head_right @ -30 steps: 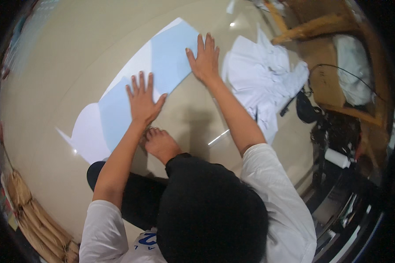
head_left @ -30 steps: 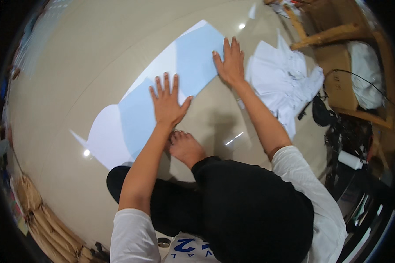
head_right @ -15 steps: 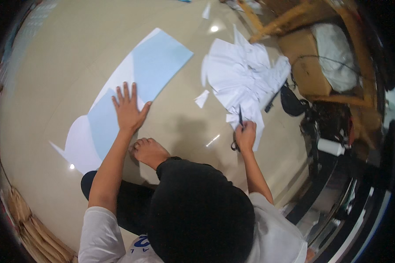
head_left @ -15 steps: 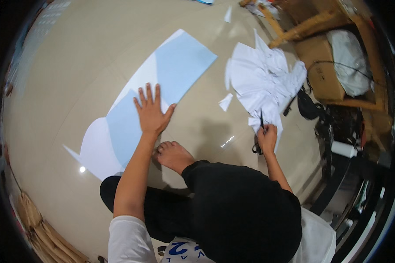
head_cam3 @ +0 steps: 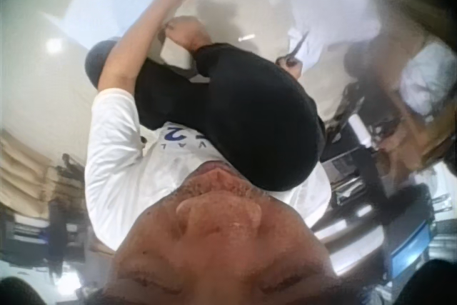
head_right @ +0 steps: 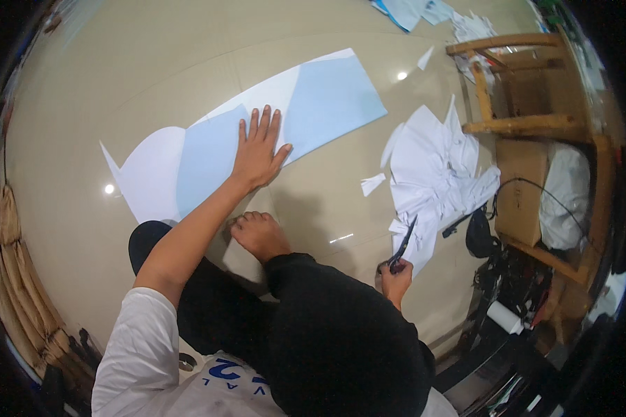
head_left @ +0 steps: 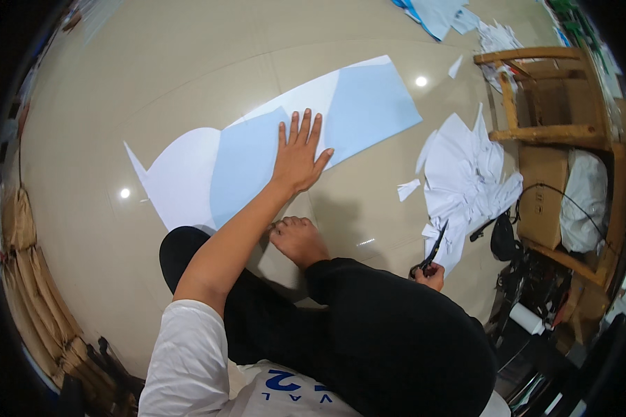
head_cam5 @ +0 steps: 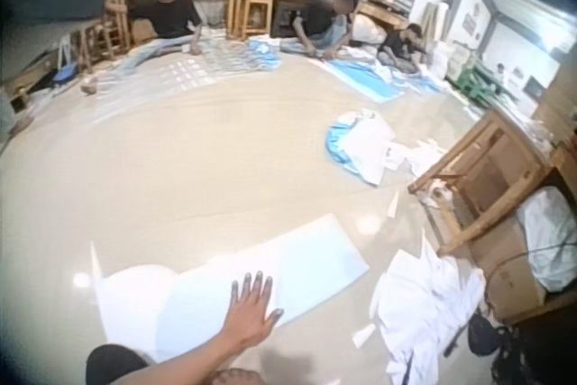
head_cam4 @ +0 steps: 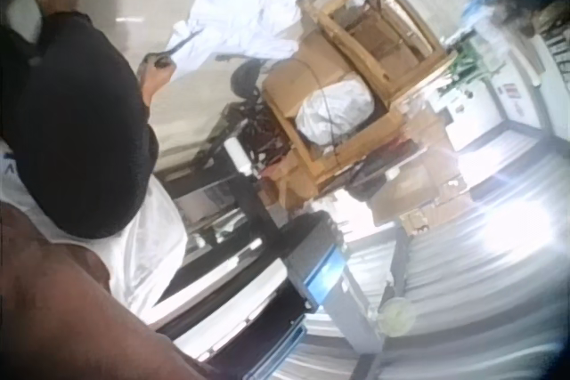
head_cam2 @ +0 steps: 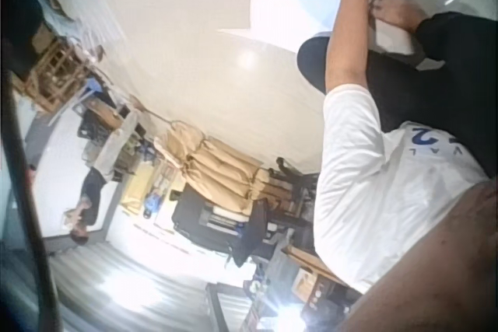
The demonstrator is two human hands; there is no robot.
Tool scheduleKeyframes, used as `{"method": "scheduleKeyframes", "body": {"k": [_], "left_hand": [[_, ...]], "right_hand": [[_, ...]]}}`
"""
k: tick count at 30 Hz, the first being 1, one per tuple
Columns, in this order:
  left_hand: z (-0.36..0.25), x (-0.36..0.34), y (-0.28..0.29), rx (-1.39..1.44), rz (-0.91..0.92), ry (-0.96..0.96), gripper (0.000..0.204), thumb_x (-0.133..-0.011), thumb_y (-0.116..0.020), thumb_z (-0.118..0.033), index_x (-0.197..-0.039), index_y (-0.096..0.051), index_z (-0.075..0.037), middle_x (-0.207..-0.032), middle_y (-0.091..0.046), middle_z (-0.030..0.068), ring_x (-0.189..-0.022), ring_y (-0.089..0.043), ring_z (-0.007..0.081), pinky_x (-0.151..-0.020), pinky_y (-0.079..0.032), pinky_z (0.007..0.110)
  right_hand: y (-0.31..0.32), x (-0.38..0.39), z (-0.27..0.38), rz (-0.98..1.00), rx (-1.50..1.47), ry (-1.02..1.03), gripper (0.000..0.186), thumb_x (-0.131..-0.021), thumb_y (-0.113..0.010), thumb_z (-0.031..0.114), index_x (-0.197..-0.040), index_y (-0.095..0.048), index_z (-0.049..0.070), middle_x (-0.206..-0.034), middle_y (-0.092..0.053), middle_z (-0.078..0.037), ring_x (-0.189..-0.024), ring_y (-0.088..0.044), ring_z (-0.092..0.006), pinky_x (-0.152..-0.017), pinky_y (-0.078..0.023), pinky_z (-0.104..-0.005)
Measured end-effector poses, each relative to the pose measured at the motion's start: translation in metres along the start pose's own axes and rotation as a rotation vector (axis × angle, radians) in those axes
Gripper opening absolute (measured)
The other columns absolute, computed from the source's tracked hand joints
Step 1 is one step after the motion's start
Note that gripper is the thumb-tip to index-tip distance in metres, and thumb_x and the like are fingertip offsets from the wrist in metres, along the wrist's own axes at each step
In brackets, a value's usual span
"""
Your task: The person sits on the floor and uses scissors to cut a light blue fabric along a white paper template. They unfold the fabric, align it with the template, and carefully cut around the edges to create a specific shape.
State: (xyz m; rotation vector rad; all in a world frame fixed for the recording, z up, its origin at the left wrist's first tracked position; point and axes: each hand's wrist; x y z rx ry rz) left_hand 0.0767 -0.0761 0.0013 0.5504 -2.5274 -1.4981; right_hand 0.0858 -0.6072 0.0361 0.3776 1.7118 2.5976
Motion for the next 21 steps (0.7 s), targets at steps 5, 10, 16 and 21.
{"method": "scheduleKeyframes", "body": {"k": [5,10,16,21], "left_hand": [[0.022,0.012,0.010,-0.015,-0.094,0.090,0.079,-0.110,-0.052,-0.046,-0.169,-0.030,0.001,-0.176,-0.023,0.0306,-0.163,-0.015,0.0547,-0.130,-0.010,0.068],[0.041,0.010,0.018,-0.110,-0.144,0.176,0.079,-0.110,-0.053,-0.047,-0.169,-0.032,0.000,-0.177,-0.023,0.0291,-0.164,-0.014,0.0539,-0.130,-0.010,0.070],[0.057,0.016,0.020,-0.169,-0.126,0.183,0.079,-0.110,-0.051,-0.048,-0.170,-0.031,-0.001,-0.177,-0.024,0.0266,-0.164,-0.013,0.0522,-0.130,-0.011,0.069],[0.060,0.014,0.018,-0.200,-0.121,0.188,0.077,-0.110,-0.049,-0.050,-0.172,-0.030,-0.007,-0.178,-0.023,0.0242,-0.164,-0.014,0.0516,-0.131,-0.010,0.069]], "right_hand": [[-0.050,0.073,0.171,0.218,0.019,0.798,0.027,-0.087,-0.076,0.014,-0.111,-0.067,0.004,-0.095,-0.074,-0.012,-0.092,-0.073,-0.0283,-0.084,-0.058,-0.0435],[-0.178,0.133,0.312,0.404,0.038,1.509,0.013,-0.091,-0.061,0.015,-0.100,-0.071,0.015,-0.099,-0.074,-0.009,-0.093,-0.072,-0.0331,-0.078,-0.057,-0.0502],[-0.159,0.144,0.324,0.430,0.261,1.445,0.021,-0.093,-0.069,0.014,-0.114,-0.067,0.012,-0.102,-0.072,-0.006,-0.097,-0.072,-0.0270,-0.079,-0.057,-0.0439],[-0.163,0.144,0.319,0.439,0.245,1.426,0.024,-0.099,-0.061,0.014,-0.122,-0.067,0.012,-0.110,-0.074,-0.005,-0.109,-0.071,-0.0267,-0.085,-0.057,-0.0441]]}}
Point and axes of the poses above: each hand's wrist, its own x-axis away from the middle knuckle, its own y-axis out of the back of the hand, z = x × y
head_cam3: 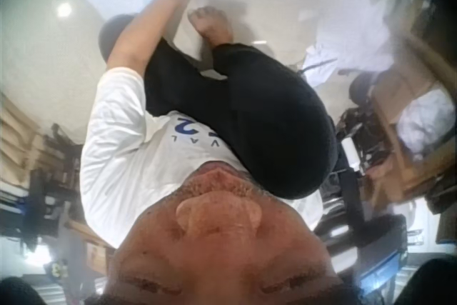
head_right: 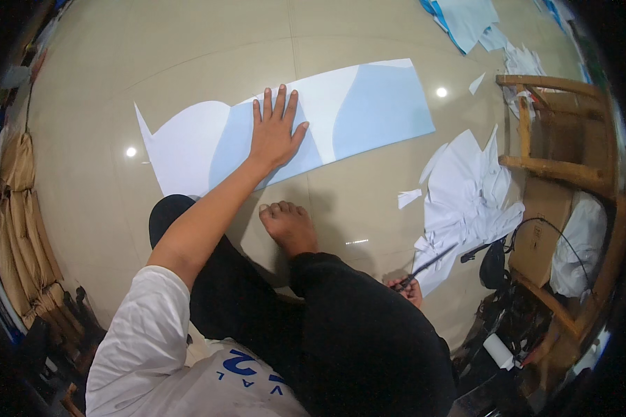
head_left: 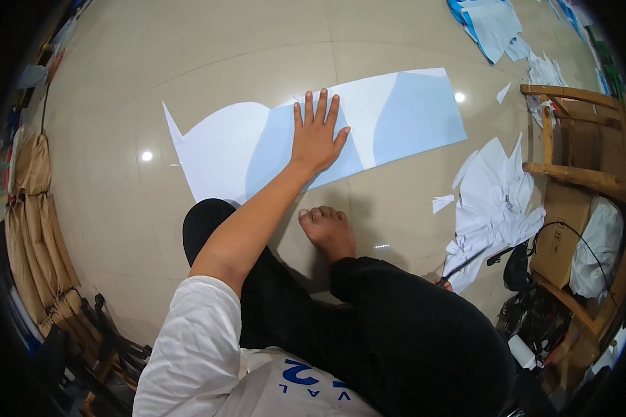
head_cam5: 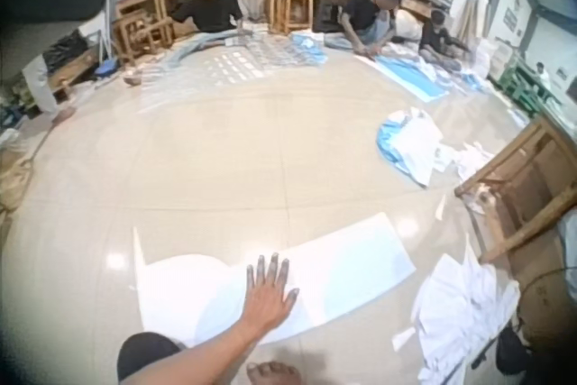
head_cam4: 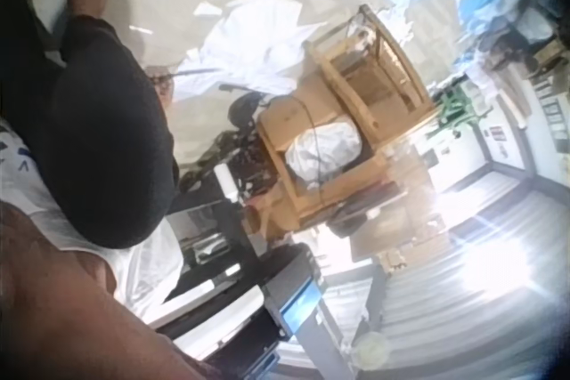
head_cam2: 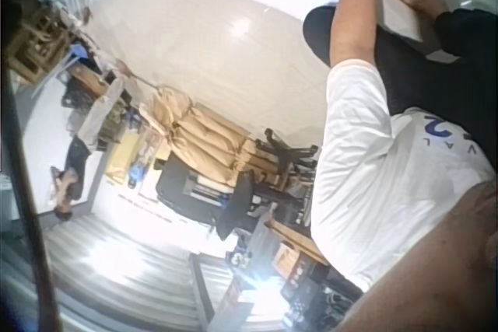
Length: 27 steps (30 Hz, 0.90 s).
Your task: The person sits on the floor and uses scissors to cut a light blue fabric along a white paper template. They unfold the fabric, align it with the template, and carefully cut around the edges to create a specific shape.
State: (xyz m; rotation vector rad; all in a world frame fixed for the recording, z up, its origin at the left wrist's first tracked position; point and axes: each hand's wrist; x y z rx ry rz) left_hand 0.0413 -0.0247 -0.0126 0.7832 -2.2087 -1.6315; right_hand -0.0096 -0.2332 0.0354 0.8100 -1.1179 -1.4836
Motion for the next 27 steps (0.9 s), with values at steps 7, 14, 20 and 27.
{"method": "scheduleKeyframes", "body": {"k": [7,14,20,27], "left_hand": [[0.007,0.000,0.001,-0.073,0.005,-0.004,0.076,-0.111,-0.046,-0.054,-0.173,-0.031,-0.012,-0.179,-0.024,0.0208,-0.164,-0.016,0.0505,-0.131,-0.009,0.068],[-0.002,-0.006,-0.002,-0.075,-0.040,-0.016,0.075,-0.112,-0.042,-0.056,-0.172,-0.033,-0.013,-0.179,-0.027,0.0189,-0.164,-0.019,0.0490,-0.131,-0.012,0.067],[0.000,-0.006,-0.004,-0.127,-0.061,-0.023,0.073,-0.113,-0.039,-0.058,-0.172,-0.035,-0.016,-0.178,-0.030,0.0180,-0.163,-0.022,0.0477,-0.131,-0.015,0.067],[0.007,-0.001,-0.006,-0.143,-0.079,-0.013,0.073,-0.113,-0.037,-0.060,-0.172,-0.035,-0.017,-0.178,-0.030,0.0180,-0.164,-0.021,0.0470,-0.132,-0.015,0.067]], "right_hand": [[0.014,0.072,-0.045,-0.002,-0.560,-0.293,0.016,-0.101,-0.072,0.023,-0.099,-0.065,0.009,-0.088,-0.064,0.001,-0.082,-0.060,-0.0158,-0.069,-0.047,-0.0350],[0.053,0.144,-0.127,0.118,-1.321,-0.952,0.039,-0.103,-0.079,0.036,-0.081,-0.063,0.008,-0.069,-0.056,0.005,-0.058,-0.050,-0.0069,-0.053,-0.039,-0.0264],[0.054,0.108,-0.150,0.171,-1.298,-0.873,0.040,-0.101,-0.080,0.039,-0.079,-0.065,0.009,-0.064,-0.057,0.003,-0.056,-0.055,-0.0078,-0.051,-0.040,-0.0263],[0.056,0.079,-0.150,0.211,-1.309,-0.849,0.039,-0.100,-0.080,0.038,-0.079,-0.067,0.008,-0.063,-0.059,0.002,-0.055,-0.055,-0.0080,-0.051,-0.041,-0.0260]]}}
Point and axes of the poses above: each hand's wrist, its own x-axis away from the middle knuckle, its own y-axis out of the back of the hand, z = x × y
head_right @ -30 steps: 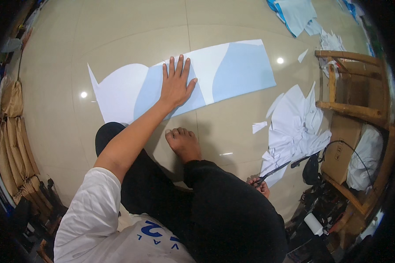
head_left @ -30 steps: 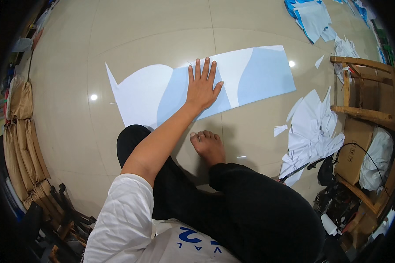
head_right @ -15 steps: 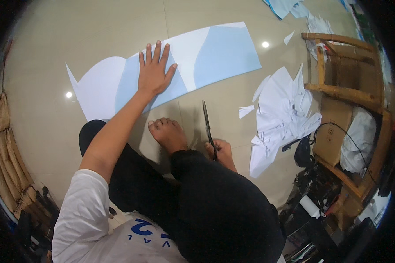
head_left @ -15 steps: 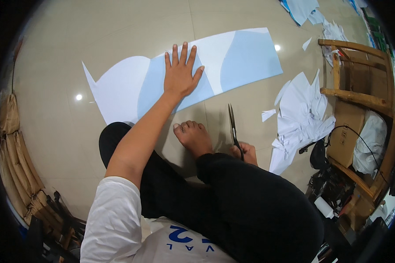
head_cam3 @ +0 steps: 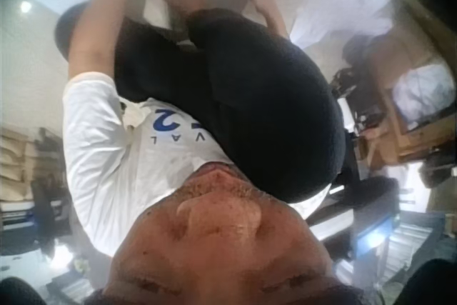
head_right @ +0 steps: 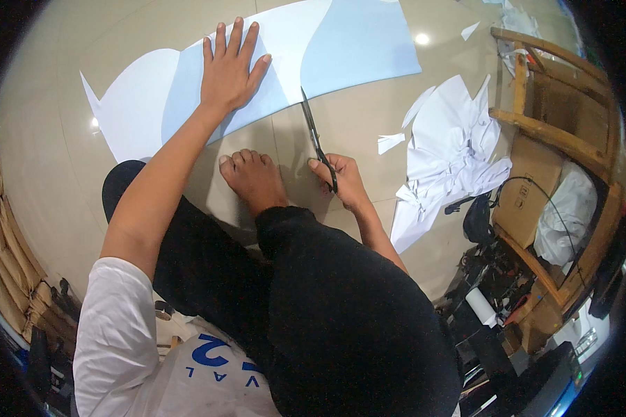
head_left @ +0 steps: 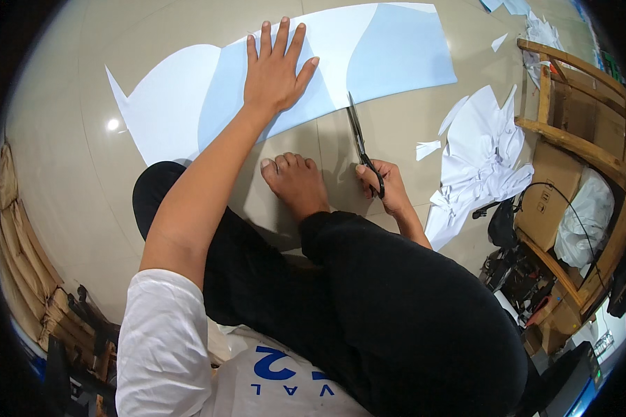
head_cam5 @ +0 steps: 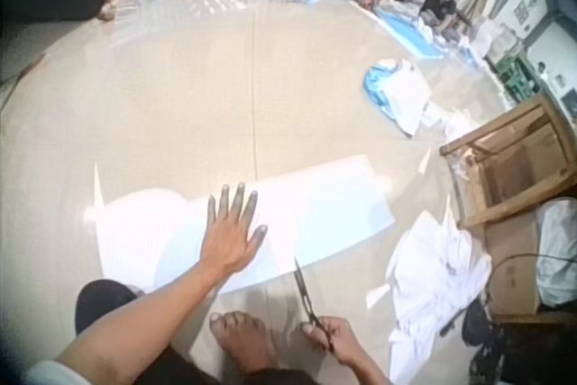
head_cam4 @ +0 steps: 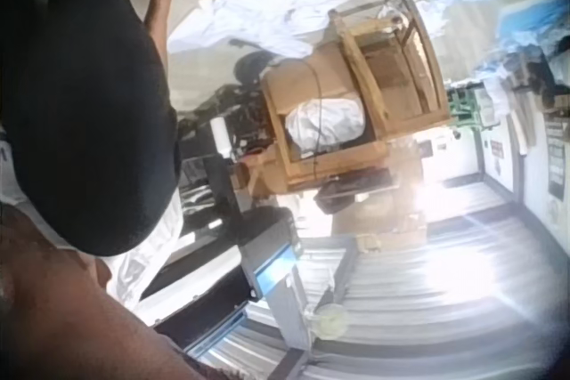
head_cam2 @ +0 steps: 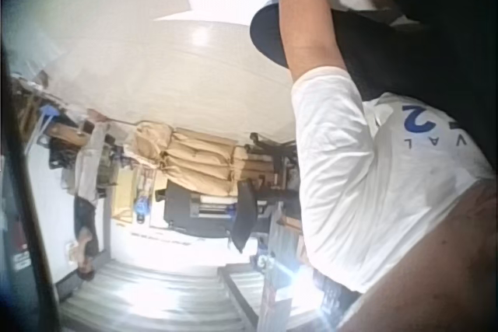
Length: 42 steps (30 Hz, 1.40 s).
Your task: The person sits on the floor and uses scissors to cut a light blue fabric along a white paper template. They unfold the fabric, align it with the template, and carefully cut around the edges to create a specific shape.
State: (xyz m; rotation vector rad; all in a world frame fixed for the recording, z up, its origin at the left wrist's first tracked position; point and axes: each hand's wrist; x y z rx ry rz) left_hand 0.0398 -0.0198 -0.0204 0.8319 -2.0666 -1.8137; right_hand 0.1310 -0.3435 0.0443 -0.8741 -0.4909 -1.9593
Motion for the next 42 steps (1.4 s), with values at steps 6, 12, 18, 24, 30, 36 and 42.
{"method": "scheduleKeyframes", "body": {"k": [6,12,18,24,30,36,42], "left_hand": [[0.000,0.000,-0.005,-0.011,-0.018,-0.010,0.073,-0.113,-0.036,-0.061,-0.172,-0.035,-0.018,-0.178,-0.031,0.0172,-0.164,-0.022,0.0468,-0.132,-0.014,0.066],[-0.010,-0.011,0.031,0.093,0.197,0.041,0.078,-0.111,-0.044,-0.052,-0.171,-0.031,-0.003,-0.177,-0.026,0.0258,-0.164,-0.018,0.0486,-0.134,-0.010,0.062],[-0.009,-0.010,0.027,0.070,0.223,0.048,0.081,-0.112,-0.040,-0.056,-0.173,-0.026,-0.005,-0.180,-0.021,0.0240,-0.166,-0.013,0.0463,-0.135,-0.007,0.060],[-0.008,-0.010,0.027,0.074,0.244,0.055,0.081,-0.112,-0.040,-0.056,-0.173,-0.025,-0.005,-0.180,-0.019,0.0236,-0.167,-0.012,0.0460,-0.135,-0.006,0.060],[-0.010,-0.011,0.030,0.093,0.253,0.066,0.081,-0.112,-0.041,-0.056,-0.173,-0.025,-0.005,-0.180,-0.019,0.0236,-0.167,-0.011,0.0461,-0.135,-0.007,0.060],[-0.010,-0.012,0.030,0.097,0.256,0.065,0.081,-0.112,-0.041,-0.056,-0.173,-0.025,-0.005,-0.180,-0.018,0.0234,-0.167,-0.010,0.0459,-0.135,-0.007,0.060],[-0.011,-0.013,0.032,0.095,0.263,0.069,0.081,-0.111,-0.041,-0.055,-0.173,-0.026,-0.005,-0.180,-0.019,0.0240,-0.167,-0.010,0.0462,-0.135,-0.007,0.060]], "right_hand": [[-0.002,-0.006,0.005,-0.016,0.001,0.011,0.039,-0.100,-0.080,0.038,-0.079,-0.067,0.008,-0.063,-0.059,0.002,-0.055,-0.055,-0.0080,-0.051,-0.041,-0.0254],[0.000,-0.008,0.014,-0.012,-0.013,0.010,0.034,-0.101,-0.076,0.034,-0.084,-0.069,0.005,-0.064,-0.059,0.001,-0.054,-0.055,-0.0090,-0.050,-0.042,-0.0259],[-0.001,-0.010,0.016,-0.030,-0.007,0.005,0.033,-0.101,-0.076,0.033,-0.084,-0.069,0.005,-0.065,-0.059,0.001,-0.054,-0.055,-0.0091,-0.051,-0.042,-0.0258],[-0.003,-0.011,0.013,-0.037,-0.005,0.019,0.036,-0.100,-0.078,0.036,-0.080,-0.068,0.009,-0.064,-0.061,0.001,-0.054,-0.057,-0.0080,-0.050,-0.042,-0.0242],[-0.004,-0.011,0.015,-0.045,-0.013,-0.005,0.033,-0.102,-0.076,0.031,-0.081,-0.067,0.006,-0.065,-0.059,0.002,-0.054,-0.054,-0.0074,-0.050,-0.040,-0.0248],[-0.005,-0.014,0.006,-0.093,-0.009,-0.009,0.033,-0.099,-0.080,0.029,-0.077,-0.068,0.009,-0.060,-0.058,0.003,-0.050,-0.051,-0.0060,-0.046,-0.037,-0.0237],[-0.006,-0.017,-0.002,-0.104,-0.028,-0.020,0.030,-0.099,-0.079,0.024,-0.076,-0.069,0.008,-0.061,-0.058,0.003,-0.050,-0.051,-0.0057,-0.045,-0.037,-0.0238]]}}
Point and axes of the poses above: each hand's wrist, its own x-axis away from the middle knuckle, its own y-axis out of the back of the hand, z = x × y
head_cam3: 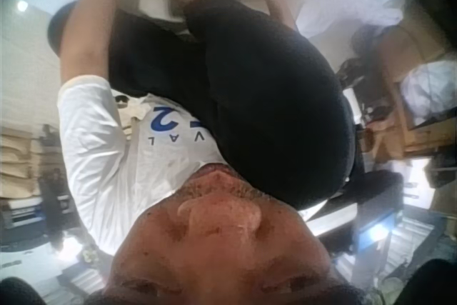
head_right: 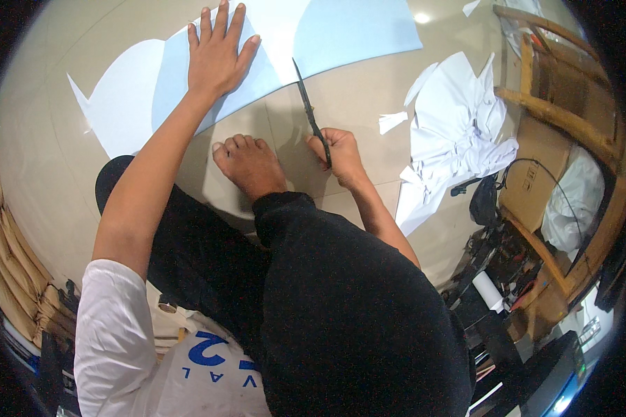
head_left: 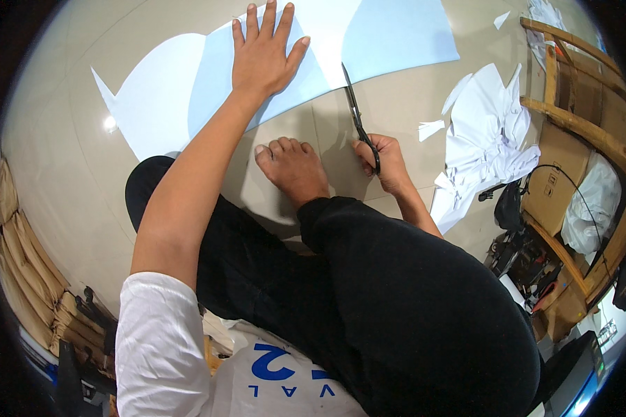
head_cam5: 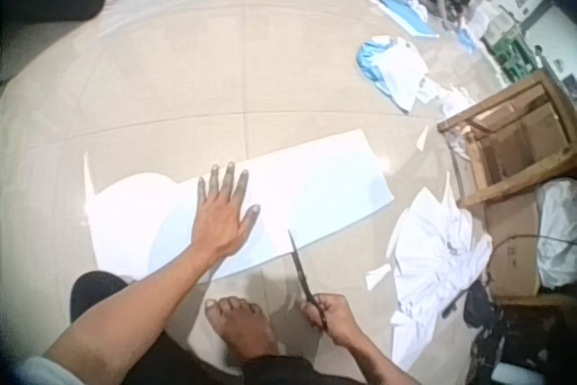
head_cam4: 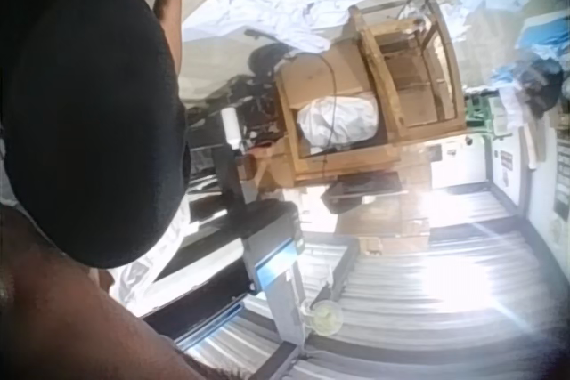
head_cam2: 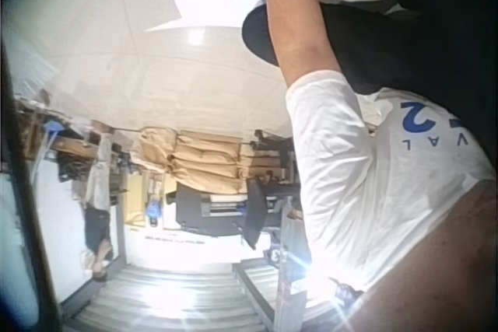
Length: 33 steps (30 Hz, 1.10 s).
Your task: The person sits on the floor and uses scissors to cut a light blue fabric along a white paper template. They unfold the fabric, align it with the template, and carefully cut around the edges to create a specific shape.
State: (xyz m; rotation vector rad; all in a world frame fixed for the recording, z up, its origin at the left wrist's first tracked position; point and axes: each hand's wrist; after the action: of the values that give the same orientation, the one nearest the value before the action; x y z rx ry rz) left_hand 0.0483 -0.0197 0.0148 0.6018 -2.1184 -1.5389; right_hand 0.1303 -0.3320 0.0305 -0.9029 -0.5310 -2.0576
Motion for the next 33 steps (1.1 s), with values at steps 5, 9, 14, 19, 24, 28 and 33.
{"method": "scheduleKeyframes", "body": {"k": [5,9,14,19,24,28,33], "left_hand": [[-0.002,-0.002,0.005,0.010,0.018,0.003,0.081,-0.111,-0.042,-0.055,-0.173,-0.026,-0.004,-0.180,-0.019,0.0250,-0.167,-0.011,0.0471,-0.135,-0.007,0.061],[0.003,-0.001,-0.005,-0.040,-0.080,-0.034,0.079,-0.112,-0.040,-0.059,-0.173,-0.028,-0.010,-0.179,-0.022,0.0229,-0.166,-0.014,0.0473,-0.134,-0.009,0.063],[0.015,-0.002,-0.038,-0.087,-0.277,-0.102,0.075,-0.112,-0.037,-0.062,-0.172,-0.036,-0.018,-0.179,-0.029,0.0168,-0.165,-0.020,0.0466,-0.132,-0.011,0.067],[0.015,-0.001,-0.036,-0.060,-0.271,-0.111,0.075,-0.112,-0.037,-0.062,-0.172,-0.036,-0.016,-0.178,-0.029,0.0190,-0.165,-0.019,0.0479,-0.131,-0.010,0.068],[0.012,-0.003,-0.037,-0.043,-0.284,-0.139,0.075,-0.112,-0.037,-0.061,-0.171,-0.037,-0.014,-0.177,-0.030,0.0212,-0.164,-0.019,0.0497,-0.131,-0.011,0.068],[0.015,-0.001,-0.033,-0.048,-0.274,-0.129,0.074,-0.113,-0.038,-0.060,-0.171,-0.037,-0.014,-0.177,-0.030,0.0215,-0.164,-0.019,0.0503,-0.131,-0.011,0.069],[0.016,-0.001,-0.032,-0.057,-0.267,-0.124,0.074,-0.112,-0.039,-0.060,-0.170,-0.037,-0.014,-0.177,-0.030,0.0217,-0.164,-0.019,0.0507,-0.131,-0.011,0.069]], "right_hand": [[-0.003,0.004,0.003,-0.003,-0.017,-0.006,0.028,-0.099,-0.079,0.022,-0.078,-0.070,0.007,-0.062,-0.059,0.003,-0.050,-0.051,-0.0059,-0.045,-0.038,-0.0239],[-0.005,0.005,0.003,0.003,-0.001,-0.013,0.027,-0.099,-0.079,0.021,-0.079,-0.070,0.006,-0.063,-0.059,0.003,-0.051,-0.052,-0.0060,-0.045,-0.038,-0.0241],[-0.007,0.005,-0.001,0.004,-0.033,-0.015,0.028,-0.098,-0.079,0.022,-0.078,-0.068,0.006,-0.063,-0.060,0.003,-0.051,-0.052,-0.0067,-0.046,-0.040,-0.0249],[-0.011,0.008,0.004,-0.022,0.001,-0.030,0.030,-0.096,-0.080,0.024,-0.077,-0.068,0.005,-0.063,-0.060,0.001,-0.051,-0.054,-0.0078,-0.046,-0.042,-0.0260],[-0.010,0.009,-0.001,-0.036,-0.015,-0.038,0.032,-0.096,-0.081,0.026,-0.076,-0.068,0.005,-0.063,-0.060,0.000,-0.051,-0.055,-0.0085,-0.045,-0.042,-0.0267],[-0.012,0.009,0.004,-0.033,-0.015,-0.029,0.032,-0.097,-0.080,0.027,-0.077,-0.069,0.004,-0.063,-0.060,0.000,-0.051,-0.055,-0.0083,-0.046,-0.042,-0.0259],[-0.018,0.004,0.012,-0.040,0.023,-0.020,0.030,-0.098,-0.078,0.026,-0.079,-0.070,0.004,-0.063,-0.058,0.002,-0.051,-0.052,-0.0077,-0.047,-0.039,-0.0253]]}}
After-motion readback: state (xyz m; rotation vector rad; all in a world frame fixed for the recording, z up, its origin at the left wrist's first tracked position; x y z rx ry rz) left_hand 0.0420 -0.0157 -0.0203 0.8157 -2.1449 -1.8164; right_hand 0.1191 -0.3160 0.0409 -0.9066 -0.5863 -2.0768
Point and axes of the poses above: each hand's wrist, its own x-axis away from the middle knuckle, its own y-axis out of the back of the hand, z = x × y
